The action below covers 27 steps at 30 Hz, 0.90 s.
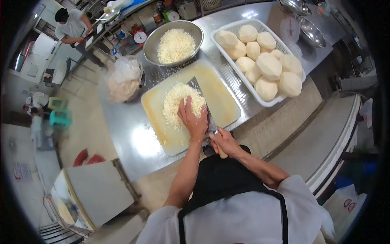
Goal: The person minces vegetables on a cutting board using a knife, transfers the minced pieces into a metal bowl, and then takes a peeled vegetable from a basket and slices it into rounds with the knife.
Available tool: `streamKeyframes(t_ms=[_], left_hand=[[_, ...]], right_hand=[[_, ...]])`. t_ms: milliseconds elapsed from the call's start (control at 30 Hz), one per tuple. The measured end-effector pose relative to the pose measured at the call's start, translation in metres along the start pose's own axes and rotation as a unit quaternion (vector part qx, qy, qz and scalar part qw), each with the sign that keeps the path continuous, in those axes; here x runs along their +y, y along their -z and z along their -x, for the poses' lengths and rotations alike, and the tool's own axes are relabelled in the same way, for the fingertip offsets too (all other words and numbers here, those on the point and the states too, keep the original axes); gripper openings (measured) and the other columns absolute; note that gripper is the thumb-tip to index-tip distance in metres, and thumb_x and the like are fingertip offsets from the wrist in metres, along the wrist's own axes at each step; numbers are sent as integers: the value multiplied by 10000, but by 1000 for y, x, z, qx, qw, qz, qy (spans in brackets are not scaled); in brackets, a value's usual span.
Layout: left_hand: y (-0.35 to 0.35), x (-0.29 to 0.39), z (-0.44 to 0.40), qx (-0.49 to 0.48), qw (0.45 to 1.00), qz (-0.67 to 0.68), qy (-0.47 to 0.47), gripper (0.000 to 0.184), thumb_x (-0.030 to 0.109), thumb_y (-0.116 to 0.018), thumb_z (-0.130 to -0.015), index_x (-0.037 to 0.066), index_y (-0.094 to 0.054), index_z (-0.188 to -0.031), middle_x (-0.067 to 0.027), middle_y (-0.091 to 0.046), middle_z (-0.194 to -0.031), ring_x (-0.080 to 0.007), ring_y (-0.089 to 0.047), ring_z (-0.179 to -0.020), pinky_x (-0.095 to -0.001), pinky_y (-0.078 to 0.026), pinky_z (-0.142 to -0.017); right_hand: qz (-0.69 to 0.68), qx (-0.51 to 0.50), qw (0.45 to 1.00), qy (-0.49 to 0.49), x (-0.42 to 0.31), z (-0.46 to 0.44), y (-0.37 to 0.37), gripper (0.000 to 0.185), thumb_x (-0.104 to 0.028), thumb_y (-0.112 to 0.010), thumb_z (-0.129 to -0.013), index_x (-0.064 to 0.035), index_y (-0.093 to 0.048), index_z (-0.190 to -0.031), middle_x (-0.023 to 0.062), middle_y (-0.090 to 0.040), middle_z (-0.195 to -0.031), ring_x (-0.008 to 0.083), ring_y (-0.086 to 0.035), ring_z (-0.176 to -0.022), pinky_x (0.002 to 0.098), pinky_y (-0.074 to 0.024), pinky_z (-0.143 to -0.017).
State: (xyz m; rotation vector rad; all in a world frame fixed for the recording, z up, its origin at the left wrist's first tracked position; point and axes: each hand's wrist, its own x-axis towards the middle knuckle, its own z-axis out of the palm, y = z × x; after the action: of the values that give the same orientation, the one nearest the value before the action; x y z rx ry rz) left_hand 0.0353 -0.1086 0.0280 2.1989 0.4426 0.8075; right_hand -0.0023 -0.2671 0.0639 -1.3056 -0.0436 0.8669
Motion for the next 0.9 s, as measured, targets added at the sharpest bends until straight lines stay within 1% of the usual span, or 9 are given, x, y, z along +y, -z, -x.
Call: streamKeyframes(t_ms=[33, 133, 333, 467, 600, 700, 800, 833, 900], left_hand=[[1, 6, -1, -1, 1000, -13, -3, 676, 199, -812, -824, 22, -558, -1425, -285, -477, -1430, -466, -426, -1312, -547, -334, -1126], [4, 22, -10, -25, 1000, -2, 1, 658, 225, -785, -857, 38, -545, -1441, -290, -464, -1459, -466, -411, -1349, -543, -327, -1146], [4, 54, -36, 4, 1000, -9, -16, 637, 221, -788, -845, 15, -570, -1407, -288, -490, -1414, -462, -443, -1287, -545, -344, -1109], [5, 70, -62, 15, 998, -25, -55, 629, 217, -783, -835, 7, -580, -1393, -291, -493, -1402, -468, -447, -1270, -541, -344, -1102], [2, 82, -105, 18, 994, -34, -102, 625, 199, -773, -843, 20, -566, -1405, -287, -506, -1406, -471, -452, -1281, -541, -354, -1110], [-19, 85, -168, 41, 990, -55, -127, 615, 213, -768, -849, 10, -570, -1395, -280, -521, -1396, -464, -470, -1270, -538, -356, -1113], [-57, 59, -244, 67, 987, -57, -132, 608, 234, -770, -853, 11, -588, -1389, -290, -528, -1393, -452, -468, -1293, -535, -365, -1117], [-75, 31, -265, 63, 987, -65, -129, 597, 242, -766, -860, 13, -592, -1383, -280, -541, -1388, -445, -472, -1298, -533, -369, -1116], [-109, -22, -303, 59, 987, -79, -126, 577, 260, -759, -872, 16, -599, -1370, -260, -566, -1377, -432, -482, -1307, -531, -377, -1113]], right_hand=[[-7, -2, 1000, -1, -4, 5, 1, 298, -275, -602, -1021, -10, -523, -1134, 32, -567, -707, 123, -562, -538, 285, -455, -508], [-31, -11, 999, -2, -16, 10, 2, 305, -276, -598, -1027, -7, -508, -1136, 34, -568, -710, 124, -564, -541, 284, -460, -510], [-47, -31, 998, 2, -52, 10, 9, 338, -285, -590, -1046, 1, -476, -1184, 33, -562, -711, 120, -556, -557, 278, -470, -522], [-47, -44, 998, 9, -74, 3, 14, 245, -258, -549, -1069, -38, -456, -1122, 52, -549, -737, 136, -550, -554, 276, -478, -519], [-55, -46, 997, 39, -103, -20, 17, 249, -290, -553, -1068, -52, -482, -1079, 25, -545, -712, 120, -558, -559, 280, -477, -543], [-58, -45, 993, 94, -139, -66, 22, 261, -310, -560, -1067, -62, -484, -1086, 17, -549, -710, 115, -559, -552, 274, -474, -537], [-79, -60, 993, 60, -175, -107, 35, 290, -340, -573, -1062, -66, -489, -1106, 10, -554, -704, 109, -554, -540, 271, -461, -526], [-80, -47, 994, 64, -174, -113, 38, 300, -350, -607, -1042, -66, -521, -1089, 14, -574, -699, 104, -544, -530, 273, -449, -519], [-13, -13, 997, 77, -162, -112, 47, 295, -334, -631, -1021, -58, -549, -1083, 20, -587, -697, 102, -544, -533, 275, -445, -521]])
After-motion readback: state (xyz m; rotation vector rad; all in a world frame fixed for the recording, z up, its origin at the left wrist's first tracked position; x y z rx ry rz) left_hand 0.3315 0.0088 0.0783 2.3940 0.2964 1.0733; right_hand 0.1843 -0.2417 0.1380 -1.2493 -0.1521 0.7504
